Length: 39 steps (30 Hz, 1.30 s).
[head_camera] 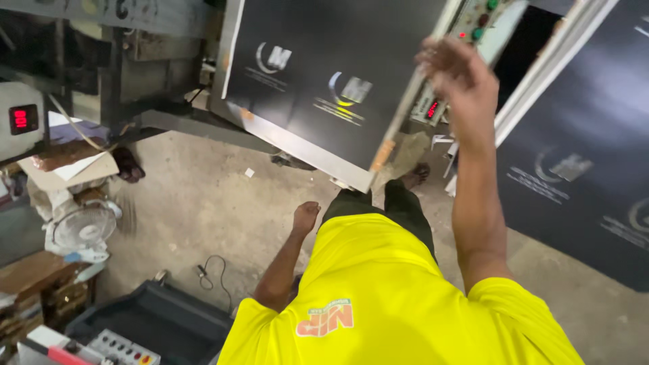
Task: The person repeatedly feeds large black printed sheets into a sheet lamination machine, waits for the machine to process them, and removes the finished sheets. The person handles the sheets one at a time, flipping them over as needed before feeding them into the machine.
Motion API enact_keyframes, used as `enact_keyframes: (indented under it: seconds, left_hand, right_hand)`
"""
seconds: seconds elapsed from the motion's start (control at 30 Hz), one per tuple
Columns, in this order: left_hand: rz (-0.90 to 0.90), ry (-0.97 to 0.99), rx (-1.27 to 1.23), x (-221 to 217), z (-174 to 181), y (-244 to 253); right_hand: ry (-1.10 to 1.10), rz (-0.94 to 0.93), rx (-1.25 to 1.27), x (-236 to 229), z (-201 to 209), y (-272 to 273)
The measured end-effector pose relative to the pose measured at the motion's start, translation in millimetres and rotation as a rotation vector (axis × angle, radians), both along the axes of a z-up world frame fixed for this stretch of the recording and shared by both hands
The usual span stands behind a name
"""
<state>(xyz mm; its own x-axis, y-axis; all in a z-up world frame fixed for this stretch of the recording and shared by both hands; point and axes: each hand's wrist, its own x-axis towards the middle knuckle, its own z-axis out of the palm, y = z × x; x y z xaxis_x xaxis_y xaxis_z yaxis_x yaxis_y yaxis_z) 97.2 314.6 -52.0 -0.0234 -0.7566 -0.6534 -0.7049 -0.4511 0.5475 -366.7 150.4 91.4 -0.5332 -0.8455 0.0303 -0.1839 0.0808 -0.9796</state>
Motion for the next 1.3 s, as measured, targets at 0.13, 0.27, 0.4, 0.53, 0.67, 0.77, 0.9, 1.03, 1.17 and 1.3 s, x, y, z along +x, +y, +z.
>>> enact_keyframes:
  seconds: [0.13,0.27,0.4,0.53,0.67,0.77,0.9,1.03,1.17,1.3]
  left_hand:
    - [-0.11,0.038,-0.023,-30.3,-3.1,-9.5]
    - [-0.18,0.102,-0.047,-65.7,-18.3,-4.4]
    - [-0.25,0.206,-0.144,-115.6,-27.3,-26.4]
    - [-0.147,0.595,-0.141,-185.3,-31.4,-26.8]
    - [-0.207,0.734,-0.137,-267.2,-36.8,-28.1]
    - [-0.289,0.544,-0.12,-321.9,-29.7,-22.6]
    - [-0.427,0.258,-0.382,-345.7,2.3,14.7]
    - [-0.427,0.224,-0.681,-354.0,30.1,31.0]
    - [-0.276,0.515,-0.478,-359.1,31.2,42.9]
    - [-0.018,0.917,-0.22,-390.6,40.7,38.1]
  right_hand:
    - [-0.206,0.363,-0.285,46.5,184.7,114.2]
    - [-0.253,0.411,-0.365,34.2,253.4,185.2]
    - [-0.097,-0.004,-0.202,-47.6,173.6,200.3]
    - [0.6,-0.422,0.166,-135.8,45.6,282.9]
    - [0.896,-0.57,0.555,-164.4,-47.3,407.8]
    - [0.8,-0.475,0.746,-148.4,-92.1,434.5]
    - [0.719,-0.509,0.78,-106.8,-112.1,428.3]
    - [0.846,-0.534,0.737,-111.2,-98.6,409.0]
    - [0.783,-0.527,0.646,-127.4,-82.2,429.6]
    - [0.535,-0.507,0.457,-165.5,-63.1,459.7]
